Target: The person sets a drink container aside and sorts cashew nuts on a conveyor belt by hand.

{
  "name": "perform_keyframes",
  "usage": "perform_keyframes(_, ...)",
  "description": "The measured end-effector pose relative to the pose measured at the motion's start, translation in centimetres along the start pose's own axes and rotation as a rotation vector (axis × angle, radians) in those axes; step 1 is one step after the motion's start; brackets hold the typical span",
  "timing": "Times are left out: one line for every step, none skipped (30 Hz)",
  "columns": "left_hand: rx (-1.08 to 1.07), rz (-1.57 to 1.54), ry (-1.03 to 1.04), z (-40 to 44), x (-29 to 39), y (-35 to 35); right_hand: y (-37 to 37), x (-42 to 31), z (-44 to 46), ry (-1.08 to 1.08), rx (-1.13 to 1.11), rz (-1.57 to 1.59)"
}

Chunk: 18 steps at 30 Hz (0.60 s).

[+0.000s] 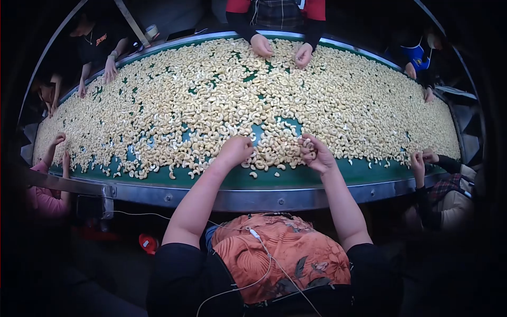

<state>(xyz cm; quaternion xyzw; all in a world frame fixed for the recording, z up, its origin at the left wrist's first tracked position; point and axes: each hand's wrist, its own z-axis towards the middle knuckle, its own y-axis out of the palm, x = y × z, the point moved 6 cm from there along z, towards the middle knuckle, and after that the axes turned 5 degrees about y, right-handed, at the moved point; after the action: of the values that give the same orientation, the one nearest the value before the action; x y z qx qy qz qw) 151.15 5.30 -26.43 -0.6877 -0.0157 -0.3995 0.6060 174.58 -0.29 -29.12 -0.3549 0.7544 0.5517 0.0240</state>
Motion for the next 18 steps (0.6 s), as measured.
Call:
perform_keyframes(-0.053, -0.232, -0.185, -0.6, 0.2, -0.9, -0.4, -1.1, 0.1, -0.028, -0.083, 0.041)
perform_keyframes(-0.101, -0.462, -0.371, -1.4, 0.6, -1.7, -0.7, -2.1, 0.2, -0.055, -0.168, 0.085)
perform_keyframes(-0.069, -0.376, -0.382, -1.5, -0.8, -1.6, -1.4, -2.9, 0.3, -0.088, -0.177, 0.132)
perform_keyframes(-0.059, -0.360, -0.350, -1.7, -0.9, -1.5, -1.8, -3.6, 0.2, -0.122, -0.186, 0.178)
perform_keyframes(-0.051, -0.348, -0.316, -1.8, -0.8, -1.5, -1.9, -4.0, 0.0, -0.105, -0.233, 0.254)
perform_keyframes(-0.045, -0.338, -0.279, -1.8, -0.6, -1.3, -2.3, -4.5, -0.2, -0.119, -0.218, 0.284)
perform_keyframes(-0.036, -0.214, -0.139, -1.5, -0.2, -0.9, -2.6, -5.0, -0.7, -0.137, -0.199, 0.313)
perform_keyframes(-0.045, -0.091, -0.150, -1.5, 0.5, -0.6, -2.2, -5.6, -1.5, -0.157, -0.179, 0.342)
perform_keyframes(-0.055, 0.032, -0.156, -1.4, 1.5, -0.3, -2.6, -6.1, -2.3, -0.231, 0.008, 0.323)
perform_keyframes(-0.065, 0.155, -0.159, -1.2, 2.3, 0.1, -3.1, -6.4, -2.7, -0.238, -0.005, 0.320)
perform_keyframes(-0.067, 0.226, -0.162, -1.0, 2.4, 0.7, -3.7, -6.9, -3.1, -0.248, -0.015, 0.317)
perform_keyframes(-0.086, 0.229, -0.182, -0.8, 2.5, 1.1, -4.4, -7.4, -3.4, -0.258, -0.025, 0.313)
perform_keyframes(-0.103, 0.232, -0.202, -0.7, 2.5, 1.4, -4.6, -7.7, -3.7, -0.238, -0.046, 0.202)
perform_keyframes(-0.120, 0.236, -0.224, -0.7, 2.3, 1.6, -5.2, -8.0, -4.1, -0.242, 0.006, 0.024)
perform_keyframes(-0.145, 0.067, -0.244, -0.8, 1.5, 2.0, -5.5, -8.1, -4.4, -0.242, 0.056, -0.155)
perform_keyframes(-0.129, -0.229, -0.286, -1.1, 1.4, 2.0, -5.1, -8.2, -4.5, -0.240, 0.103, -0.333)
perform_keyframes(-0.111, -0.523, -0.324, -1.4, 1.7, 1.8, -5.0, -7.8, -4.7, -0.213, 0.308, -0.544)
perform_keyframes(-0.094, -0.818, -0.362, -1.8, 2.2, 1.6, -5.1, -7.5, -4.5, -0.223, 0.355, -0.734)
